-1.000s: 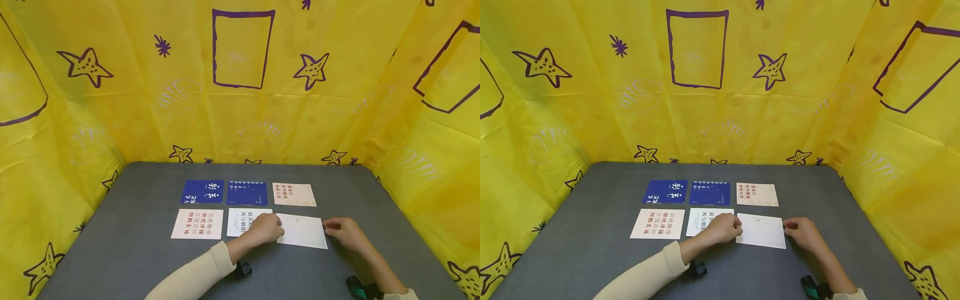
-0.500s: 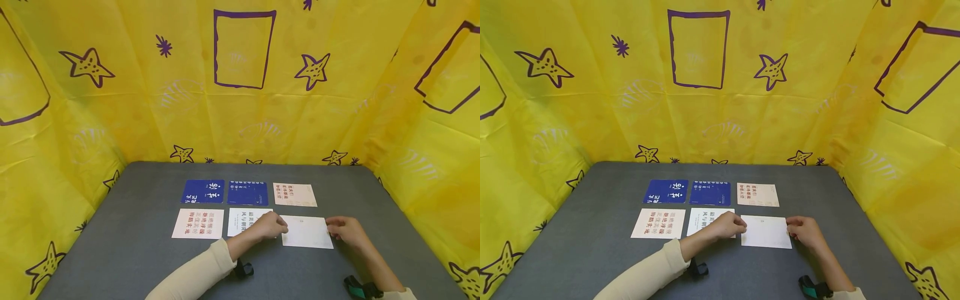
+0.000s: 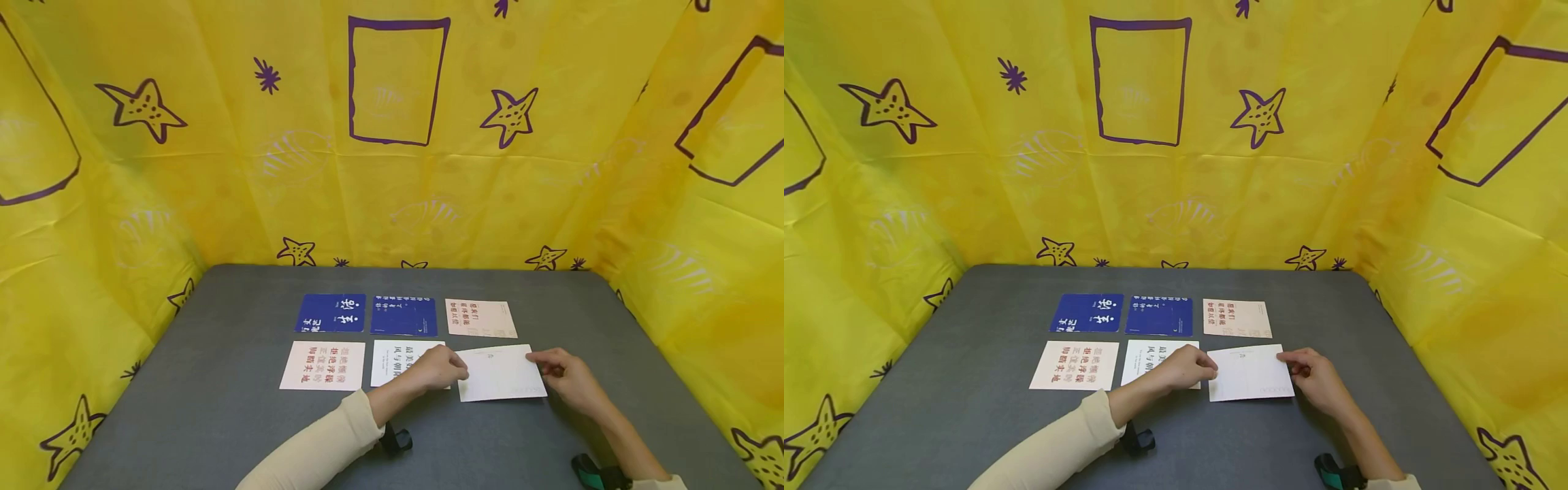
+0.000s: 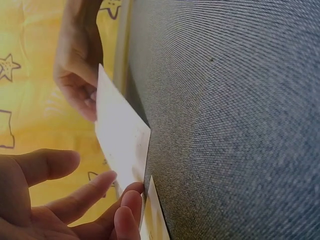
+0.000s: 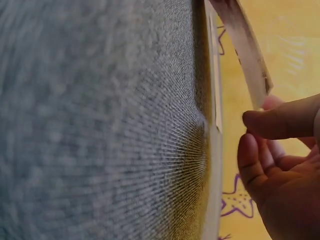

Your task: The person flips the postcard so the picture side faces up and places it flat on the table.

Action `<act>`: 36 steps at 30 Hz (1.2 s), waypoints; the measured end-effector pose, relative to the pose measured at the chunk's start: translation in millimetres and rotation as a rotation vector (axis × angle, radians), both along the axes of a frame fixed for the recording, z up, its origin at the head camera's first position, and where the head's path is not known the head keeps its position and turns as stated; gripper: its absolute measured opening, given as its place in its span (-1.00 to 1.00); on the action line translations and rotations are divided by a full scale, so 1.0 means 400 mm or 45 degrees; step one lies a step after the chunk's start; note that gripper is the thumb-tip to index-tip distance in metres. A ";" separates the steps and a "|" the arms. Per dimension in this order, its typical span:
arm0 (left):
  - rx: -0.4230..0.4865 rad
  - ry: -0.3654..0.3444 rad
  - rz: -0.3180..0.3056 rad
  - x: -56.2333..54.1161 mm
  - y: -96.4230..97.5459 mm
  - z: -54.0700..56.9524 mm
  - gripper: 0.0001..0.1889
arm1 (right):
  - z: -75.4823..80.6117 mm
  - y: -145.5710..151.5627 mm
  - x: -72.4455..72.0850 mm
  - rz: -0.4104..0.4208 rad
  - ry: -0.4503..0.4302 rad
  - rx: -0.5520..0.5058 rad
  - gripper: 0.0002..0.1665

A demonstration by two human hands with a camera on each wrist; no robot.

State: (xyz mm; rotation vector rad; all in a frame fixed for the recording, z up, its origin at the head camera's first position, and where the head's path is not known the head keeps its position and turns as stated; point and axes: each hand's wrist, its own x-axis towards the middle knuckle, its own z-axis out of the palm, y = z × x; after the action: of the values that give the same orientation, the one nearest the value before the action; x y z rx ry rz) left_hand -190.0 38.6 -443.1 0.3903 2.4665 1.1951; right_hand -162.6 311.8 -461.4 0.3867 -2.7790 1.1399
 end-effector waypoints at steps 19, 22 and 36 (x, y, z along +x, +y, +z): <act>0.032 0.006 -0.095 0.007 -0.001 -0.013 -0.80 | 0.006 0.005 -0.014 -0.061 0.171 0.016 -0.76; 0.054 0.012 -0.101 0.008 -0.003 -0.015 -0.80 | 0.001 0.010 -0.015 -0.067 0.218 -0.023 -0.76; 0.279 0.110 -0.037 -0.002 -0.009 -0.018 -0.81 | 0.004 0.023 -0.019 -0.099 0.302 -0.161 -0.80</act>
State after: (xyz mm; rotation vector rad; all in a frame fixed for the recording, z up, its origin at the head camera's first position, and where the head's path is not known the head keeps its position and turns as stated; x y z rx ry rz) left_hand -191.0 35.2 -450.3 0.5459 2.3981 1.4710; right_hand -170.3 321.2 -459.7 0.3702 -2.4824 1.1617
